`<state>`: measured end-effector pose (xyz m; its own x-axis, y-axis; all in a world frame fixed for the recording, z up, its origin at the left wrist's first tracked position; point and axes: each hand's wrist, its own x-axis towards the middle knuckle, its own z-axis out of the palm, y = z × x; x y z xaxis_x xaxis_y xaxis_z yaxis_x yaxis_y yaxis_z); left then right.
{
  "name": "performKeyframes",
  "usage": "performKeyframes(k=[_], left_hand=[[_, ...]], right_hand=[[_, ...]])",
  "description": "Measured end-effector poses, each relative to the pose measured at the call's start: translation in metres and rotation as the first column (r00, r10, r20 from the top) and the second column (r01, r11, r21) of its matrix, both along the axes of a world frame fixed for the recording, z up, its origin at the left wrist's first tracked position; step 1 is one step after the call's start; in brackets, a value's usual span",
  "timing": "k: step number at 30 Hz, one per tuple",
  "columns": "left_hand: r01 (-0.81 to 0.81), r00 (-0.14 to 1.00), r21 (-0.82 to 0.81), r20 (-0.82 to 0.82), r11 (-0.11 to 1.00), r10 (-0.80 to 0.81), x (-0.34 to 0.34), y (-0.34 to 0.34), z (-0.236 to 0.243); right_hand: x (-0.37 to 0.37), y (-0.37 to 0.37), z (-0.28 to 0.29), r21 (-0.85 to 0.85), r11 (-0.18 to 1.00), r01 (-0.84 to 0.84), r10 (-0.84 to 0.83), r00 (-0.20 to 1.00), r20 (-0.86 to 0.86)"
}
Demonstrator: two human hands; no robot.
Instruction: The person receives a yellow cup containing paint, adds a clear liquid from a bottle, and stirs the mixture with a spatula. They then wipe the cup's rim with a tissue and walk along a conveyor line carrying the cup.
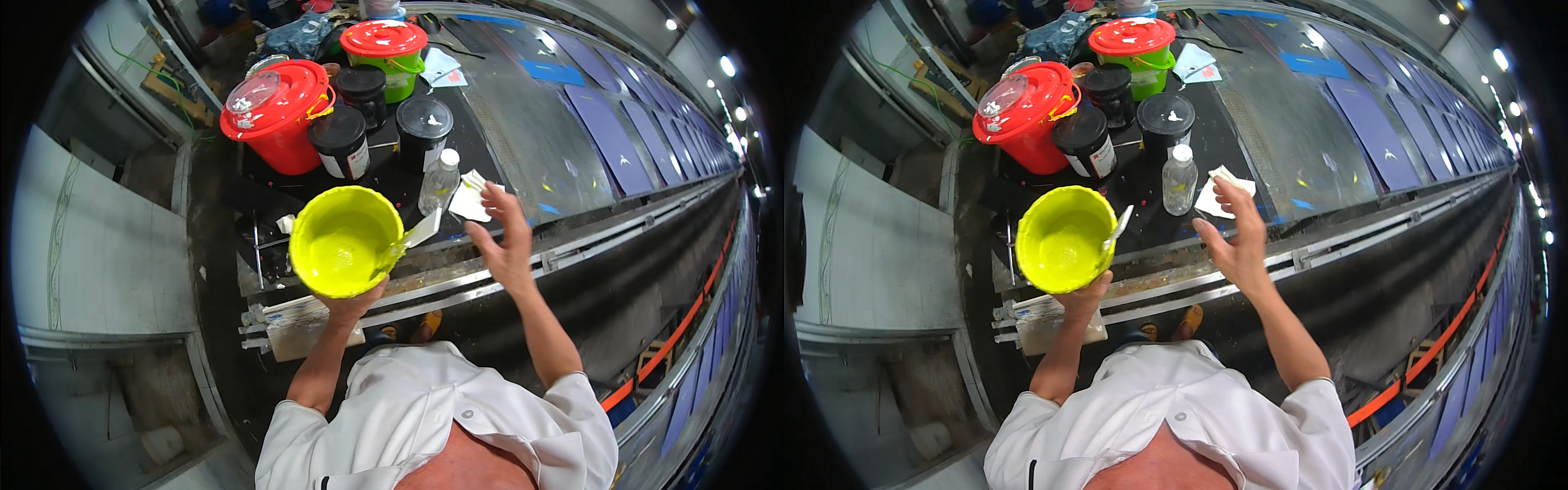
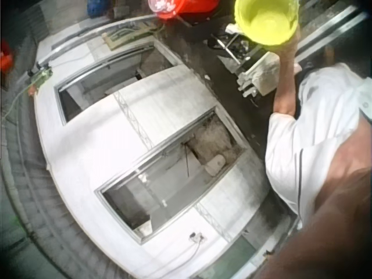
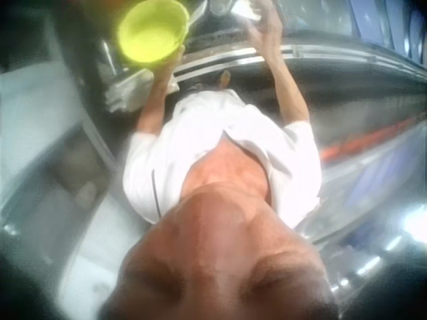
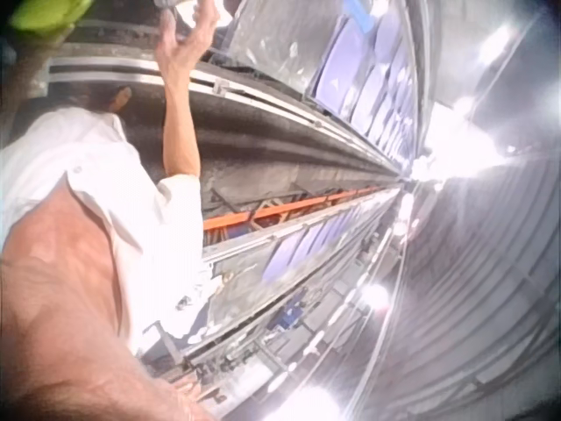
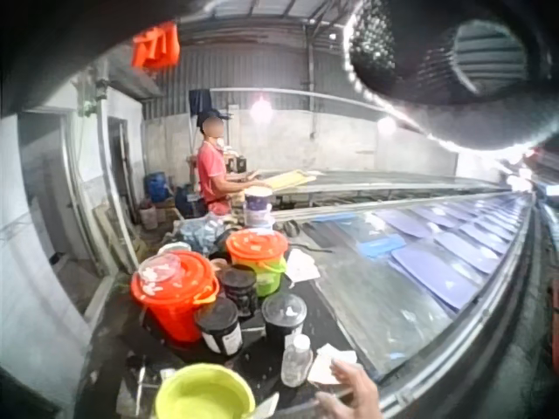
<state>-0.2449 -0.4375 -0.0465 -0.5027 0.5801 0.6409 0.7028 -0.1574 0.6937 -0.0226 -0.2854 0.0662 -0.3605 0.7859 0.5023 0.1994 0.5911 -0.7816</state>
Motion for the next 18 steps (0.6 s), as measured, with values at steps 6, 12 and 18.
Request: performKeyframes(k=[6,12,18], left_hand=[[0.221,0.96,0.062,-0.189,0.973,-0.206,0.01,0.009,0.027],[0.47,0.86,-0.064,-0.19,0.881,-0.473,0.024,-0.004,0.037],[0.554,0.816,-0.109,-0.125,0.826,-0.564,0.046,-0.017,0.037]], right_hand=[[0.007,-0.076,0.137,0.219,0.947,-0.234,0.173,0.949,0.265],[0.018,-0.118,0.151,0.241,0.932,-0.269,0.089,0.817,0.57],[0.036,-0.144,0.16,0.323,0.885,-0.335,0.06,0.77,0.636]])
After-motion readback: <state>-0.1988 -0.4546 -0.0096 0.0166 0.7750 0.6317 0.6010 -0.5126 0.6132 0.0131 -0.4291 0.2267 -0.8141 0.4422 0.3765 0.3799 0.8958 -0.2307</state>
